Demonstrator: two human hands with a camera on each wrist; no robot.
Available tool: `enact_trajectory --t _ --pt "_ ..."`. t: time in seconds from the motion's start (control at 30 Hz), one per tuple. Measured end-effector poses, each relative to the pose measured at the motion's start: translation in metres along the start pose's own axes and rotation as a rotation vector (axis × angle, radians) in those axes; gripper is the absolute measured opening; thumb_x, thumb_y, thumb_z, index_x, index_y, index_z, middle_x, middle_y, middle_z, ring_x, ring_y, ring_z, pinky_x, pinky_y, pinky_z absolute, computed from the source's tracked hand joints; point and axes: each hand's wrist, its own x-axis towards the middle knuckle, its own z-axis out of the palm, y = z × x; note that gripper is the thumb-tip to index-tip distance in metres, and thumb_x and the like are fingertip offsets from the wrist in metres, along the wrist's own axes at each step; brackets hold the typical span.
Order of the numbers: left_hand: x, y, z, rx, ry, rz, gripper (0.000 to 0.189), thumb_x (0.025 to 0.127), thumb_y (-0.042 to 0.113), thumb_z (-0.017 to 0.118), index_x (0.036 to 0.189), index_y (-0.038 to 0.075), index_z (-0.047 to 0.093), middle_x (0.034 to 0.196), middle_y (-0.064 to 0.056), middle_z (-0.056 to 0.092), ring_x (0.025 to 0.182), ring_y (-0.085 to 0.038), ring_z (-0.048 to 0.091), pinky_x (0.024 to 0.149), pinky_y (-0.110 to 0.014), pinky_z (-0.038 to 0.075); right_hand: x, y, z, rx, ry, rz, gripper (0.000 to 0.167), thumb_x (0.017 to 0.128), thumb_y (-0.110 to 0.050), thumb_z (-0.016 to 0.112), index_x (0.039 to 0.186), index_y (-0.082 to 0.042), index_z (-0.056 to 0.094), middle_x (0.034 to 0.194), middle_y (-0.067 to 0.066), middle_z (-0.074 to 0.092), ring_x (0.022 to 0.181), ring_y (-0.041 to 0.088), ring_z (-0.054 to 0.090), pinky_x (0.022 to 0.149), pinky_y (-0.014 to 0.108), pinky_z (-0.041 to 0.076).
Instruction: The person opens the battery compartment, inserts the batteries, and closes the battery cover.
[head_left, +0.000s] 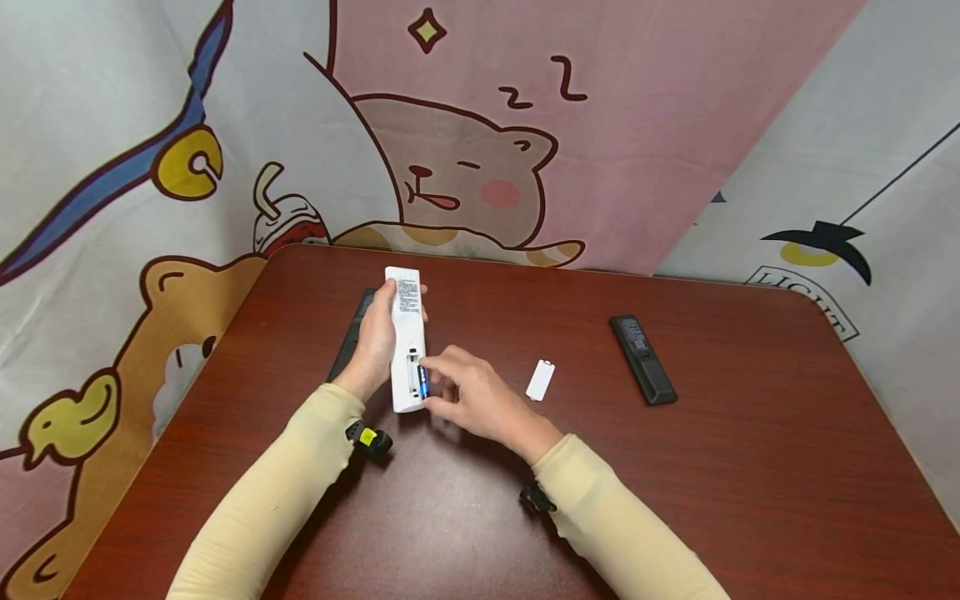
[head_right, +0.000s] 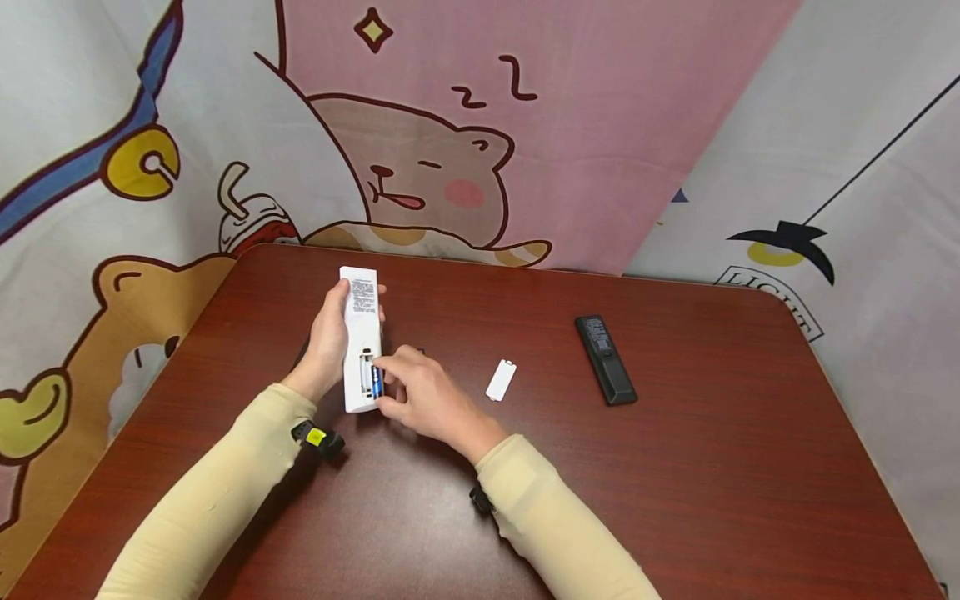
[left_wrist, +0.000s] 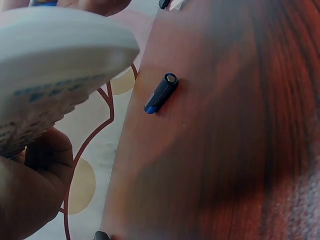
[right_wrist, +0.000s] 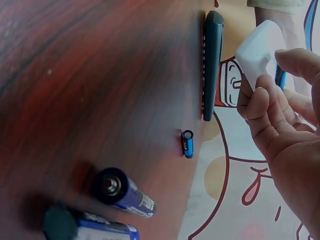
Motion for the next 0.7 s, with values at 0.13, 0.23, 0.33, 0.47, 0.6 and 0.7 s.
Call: enact_trajectory --t 0.13,0.23,0.33,0.47,0.6,0.7 --pt "0.0000 -0.0004 0.0003 -0.009 0.000 -0.017 0.065 0.111 0.046 0.020 0.136 0.000 0.058 0.087 -0.010 0.060 0.069 -0.012 0.053 0.061 -0.024 0.041 0.0007 -0.0014 -0.0004 -0.059 -0.022 -0.012 0.047 0.085 -0.003 0.082 0.129 0.003 0.067 0.095 0.009 0.062 0.077 0.012 0.060 0.068 0.017 0.050" --pt "-0.0003 -0.0009 0.0002 -0.005 -0.002 -0.026 0.065 0.111 0.047 0.020 0.136 0.001 0.058 0.088 -0.011 0.060 0.069 -0.012 0.053 0.061 -0.024 0.041 0.0011 -0.0024 -0.0005 -0.082 -0.036 -0.014 0.047 0.086 -0.005 0.081 0.131 0.002 0.068 0.098 0.010 0.063 0.078 0.012 0.058 0.068 0.017 0.048" --pt "-0.0007 -0.0009 0.0005 0.010 -0.009 -0.025 0.065 0.111 0.048 0.020 0.138 0.002 0.058 0.091 -0.012 0.060 0.069 -0.012 0.052 0.061 -0.025 0.042 0.0012 -0.0028 -0.0001 -0.081 -0.036 -0.014 0.045 0.088 -0.005 0.080 0.131 0.002 0.068 0.100 0.011 0.064 0.077 0.012 0.056 0.067 0.018 0.047" --pt "-0.0004 -0.0011 0.0011 0.012 -0.011 -0.020 0.065 0.111 0.047 0.020 0.138 0.002 0.057 0.091 -0.013 0.059 0.069 -0.012 0.052 0.061 -0.024 0.042 0.0009 -0.0017 0.0010 -0.071 -0.026 -0.017 0.042 0.088 -0.003 0.079 0.129 0.002 0.069 0.098 0.012 0.063 0.078 0.012 0.056 0.067 0.018 0.047" --pt "0.0003 -0.0019 0.0019 -0.008 -0.002 -0.024 0.064 0.112 0.046 0.020 0.136 0.001 0.058 0.089 -0.013 0.059 0.067 -0.011 0.053 0.060 -0.023 0.041 0.0006 -0.0005 0.0019 -0.065 -0.017 -0.020 0.037 0.088 -0.004 0.080 0.123 0.000 0.071 0.096 0.010 0.062 0.080 0.012 0.058 0.068 0.017 0.048" --pt "0.0003 -0.0016 0.0025 -0.008 -0.003 -0.024 0.065 0.112 0.047 0.020 0.136 0.001 0.059 0.088 -0.013 0.059 0.066 -0.012 0.052 0.059 -0.024 0.041 0.0006 -0.0007 0.0025 -0.054 -0.010 -0.010 0.031 0.087 -0.004 0.081 0.116 -0.001 0.071 0.095 0.009 0.061 0.080 0.013 0.059 0.068 0.017 0.048"
